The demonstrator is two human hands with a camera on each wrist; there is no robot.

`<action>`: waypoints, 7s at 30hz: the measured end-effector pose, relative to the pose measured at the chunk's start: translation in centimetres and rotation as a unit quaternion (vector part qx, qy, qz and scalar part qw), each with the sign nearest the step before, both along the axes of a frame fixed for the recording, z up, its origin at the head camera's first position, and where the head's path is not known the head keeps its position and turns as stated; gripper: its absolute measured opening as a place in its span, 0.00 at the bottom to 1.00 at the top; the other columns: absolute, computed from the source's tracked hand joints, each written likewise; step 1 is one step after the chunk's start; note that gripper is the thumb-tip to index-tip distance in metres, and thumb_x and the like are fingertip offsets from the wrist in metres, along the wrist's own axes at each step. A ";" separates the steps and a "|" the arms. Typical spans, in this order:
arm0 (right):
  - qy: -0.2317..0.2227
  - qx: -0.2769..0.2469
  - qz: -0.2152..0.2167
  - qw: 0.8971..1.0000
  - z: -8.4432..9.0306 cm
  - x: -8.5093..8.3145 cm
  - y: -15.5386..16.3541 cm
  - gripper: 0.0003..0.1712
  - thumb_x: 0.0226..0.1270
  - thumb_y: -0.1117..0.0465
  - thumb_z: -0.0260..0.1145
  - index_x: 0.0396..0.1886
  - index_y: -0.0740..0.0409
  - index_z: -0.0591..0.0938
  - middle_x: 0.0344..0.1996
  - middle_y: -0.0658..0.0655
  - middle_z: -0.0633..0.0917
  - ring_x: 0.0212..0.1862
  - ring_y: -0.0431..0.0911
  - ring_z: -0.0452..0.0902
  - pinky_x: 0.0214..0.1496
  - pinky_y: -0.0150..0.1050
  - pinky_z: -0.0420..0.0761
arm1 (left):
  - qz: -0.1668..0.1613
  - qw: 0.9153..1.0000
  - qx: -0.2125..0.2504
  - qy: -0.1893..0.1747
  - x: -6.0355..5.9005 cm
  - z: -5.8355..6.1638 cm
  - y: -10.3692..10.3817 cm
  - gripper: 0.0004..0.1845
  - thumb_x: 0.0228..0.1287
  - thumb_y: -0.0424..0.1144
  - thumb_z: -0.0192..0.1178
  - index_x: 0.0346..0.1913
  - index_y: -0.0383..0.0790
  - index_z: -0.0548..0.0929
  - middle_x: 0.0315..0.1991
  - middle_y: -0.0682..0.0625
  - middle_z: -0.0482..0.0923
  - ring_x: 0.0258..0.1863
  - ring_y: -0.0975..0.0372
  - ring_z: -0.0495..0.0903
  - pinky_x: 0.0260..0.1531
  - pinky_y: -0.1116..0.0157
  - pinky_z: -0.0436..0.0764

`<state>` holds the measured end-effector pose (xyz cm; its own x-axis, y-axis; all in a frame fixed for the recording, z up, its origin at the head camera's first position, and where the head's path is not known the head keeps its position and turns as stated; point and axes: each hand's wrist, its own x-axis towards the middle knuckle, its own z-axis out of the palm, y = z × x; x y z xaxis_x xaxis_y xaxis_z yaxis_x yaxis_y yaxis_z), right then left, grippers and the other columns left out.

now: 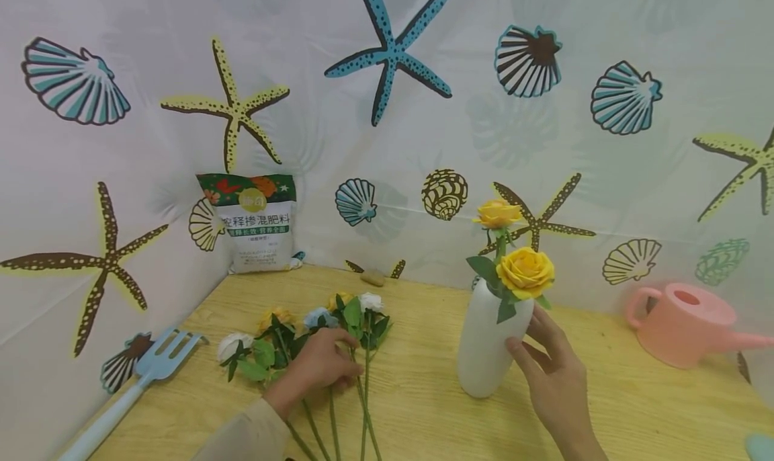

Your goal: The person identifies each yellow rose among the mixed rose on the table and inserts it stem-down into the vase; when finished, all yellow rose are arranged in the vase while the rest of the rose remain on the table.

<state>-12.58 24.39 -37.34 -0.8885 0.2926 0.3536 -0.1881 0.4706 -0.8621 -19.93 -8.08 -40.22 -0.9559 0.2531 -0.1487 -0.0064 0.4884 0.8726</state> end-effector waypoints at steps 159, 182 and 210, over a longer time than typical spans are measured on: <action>0.037 -0.002 0.018 0.999 -0.2 -0.2 0.3 0.33 0.71 0.62 0.68 0.74 0.47 0.70 0.65 0.47 0.76 0.60 0.24 0.71 0.58 0.24 0.79 | -0.052 0.946 0.217 0.234 -3.5 10.1 15.2 0.07 0.67 0.34 0.65 0.44 0.34 0.86 0.35 0.38 0.84 0.30 0.67 0.78 0.28 0.72 0.80; 0.044 -0.014 0.019 0.999 -0.3 -0.2 0.1 0.33 0.71 0.64 0.67 0.73 0.49 0.70 0.64 0.45 0.76 0.60 0.26 0.72 0.57 0.21 0.77 | -0.042 0.934 0.284 0.213 -3.1 9.2 12.2 0.06 0.67 0.36 0.67 0.42 0.36 0.86 0.33 0.45 0.84 0.29 0.59 0.80 0.27 0.68 0.81; 0.011 -0.014 0.001 1.000 -0.3 -0.3 0.1 0.33 0.71 0.60 0.68 0.74 0.45 0.70 0.62 0.45 0.77 0.59 0.26 0.72 0.56 0.18 0.76 | 0.171 0.959 0.154 0.169 1.3 3.2 -1.6 0.07 0.65 0.31 0.67 0.44 0.34 0.85 0.40 0.44 0.86 0.34 0.69 0.83 0.40 0.71 0.83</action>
<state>-12.90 24.44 -37.65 -0.8814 0.3014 0.3638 -0.2071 0.4455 -0.8710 -18.67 -9.66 -37.00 -0.9714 -0.1014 0.2146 0.1873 0.2278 0.9555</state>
